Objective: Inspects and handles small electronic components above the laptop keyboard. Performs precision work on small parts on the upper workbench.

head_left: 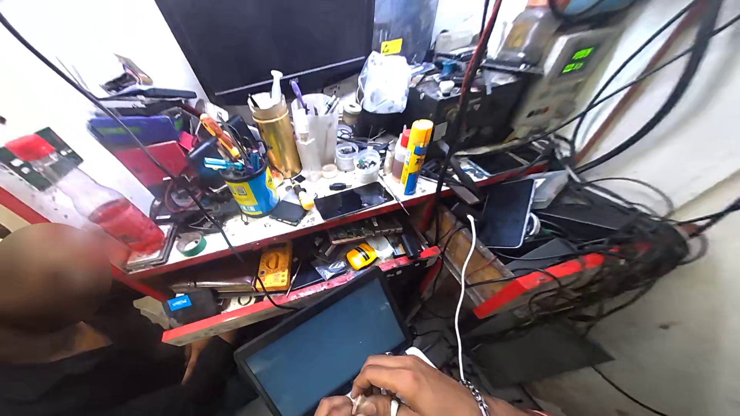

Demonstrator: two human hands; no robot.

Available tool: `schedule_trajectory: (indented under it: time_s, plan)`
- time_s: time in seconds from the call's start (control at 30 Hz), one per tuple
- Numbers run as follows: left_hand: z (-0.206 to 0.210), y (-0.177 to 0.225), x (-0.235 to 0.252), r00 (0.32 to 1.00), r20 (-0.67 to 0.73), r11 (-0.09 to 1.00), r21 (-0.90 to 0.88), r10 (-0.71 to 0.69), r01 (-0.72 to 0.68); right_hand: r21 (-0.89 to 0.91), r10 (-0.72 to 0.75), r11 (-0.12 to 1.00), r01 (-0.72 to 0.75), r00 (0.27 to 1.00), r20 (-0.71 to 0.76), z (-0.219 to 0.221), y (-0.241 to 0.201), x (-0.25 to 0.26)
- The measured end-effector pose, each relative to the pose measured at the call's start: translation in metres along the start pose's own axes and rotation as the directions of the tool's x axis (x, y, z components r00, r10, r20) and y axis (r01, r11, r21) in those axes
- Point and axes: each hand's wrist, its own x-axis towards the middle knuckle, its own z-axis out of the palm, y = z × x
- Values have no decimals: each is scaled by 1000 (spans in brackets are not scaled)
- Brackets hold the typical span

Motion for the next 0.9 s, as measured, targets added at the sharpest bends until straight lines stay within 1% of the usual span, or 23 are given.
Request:
schedule_trajectory:
  time_s: [0.07, 0.1, 0.13, 0.17, 0.23, 0.27, 0.33, 0.4, 0.43, 0.5, 0.57, 0.63, 0.73, 0.83, 0.9]
  plan:
    - [4, -2, 14, 1000, -9, 1000, -9, 3, -3, 112, 86, 990, -88, 996, 23, -9, 7, 7]
    - [5, -2, 22, 1000, 13, 1000, 1, 8, -8, 211, 150, 964, -159, 987, 61, -17, 13, 12]
    - [4, -2, 31, 998, 57, 1000, 23, 16, -17, 318, 203, 919, -233, 971, 127, -26, 19, 17]
    - [2, -2, 39, 993, 113, 998, 52, 27, -33, 405, 225, 868, -286, 955, 193, -35, 27, 21]
    - [-4, -4, 56, 973, 225, 988, 132, 53, -85, 477, 241, 811, -337, 937, 252, -45, 39, 26]
    - [-6, -4, 63, 961, 269, 981, 163, 60, -107, 471, 254, 813, -343, 936, 243, -47, 41, 26]
    - [-7, -4, 75, 949, 312, 974, 197, 43, -109, 392, 302, 854, -342, 939, 163, -48, 38, 27]
    - [-5, -3, 85, 952, 307, 987, 156, -15, -35, 288, 329, 901, -324, 944, 35, -44, 34, 26]
    - [-2, -5, 89, 955, 294, 995, 100, -50, 21, 253, 333, 914, -318, 943, -17, -43, 33, 27]
    - [5, -12, 93, 961, 263, 994, -41, -89, 103, 246, 352, 913, -325, 933, -74, -44, 37, 28]
    - [14, -20, 96, 963, 238, 964, -201, -126, 176, 304, 359, 897, -321, 930, -80, -49, 42, 30]
    - [21, -24, 96, 962, 218, 910, -341, -165, 234, 374, 345, 880, -293, 935, -79, -56, 45, 31]
    - [31, -24, 95, 969, 153, 852, -464, -192, 242, 364, 283, 907, -210, 946, -160, -56, 46, 29]
    - [40, -18, 94, 957, 71, 760, -591, -283, 269, 235, 139, 969, -76, 955, -262, -50, 52, 25]
    - [45, -13, 95, 943, 32, 740, -610, -333, 282, 111, 48, 994, -13, 947, -318, -47, 56, 24]
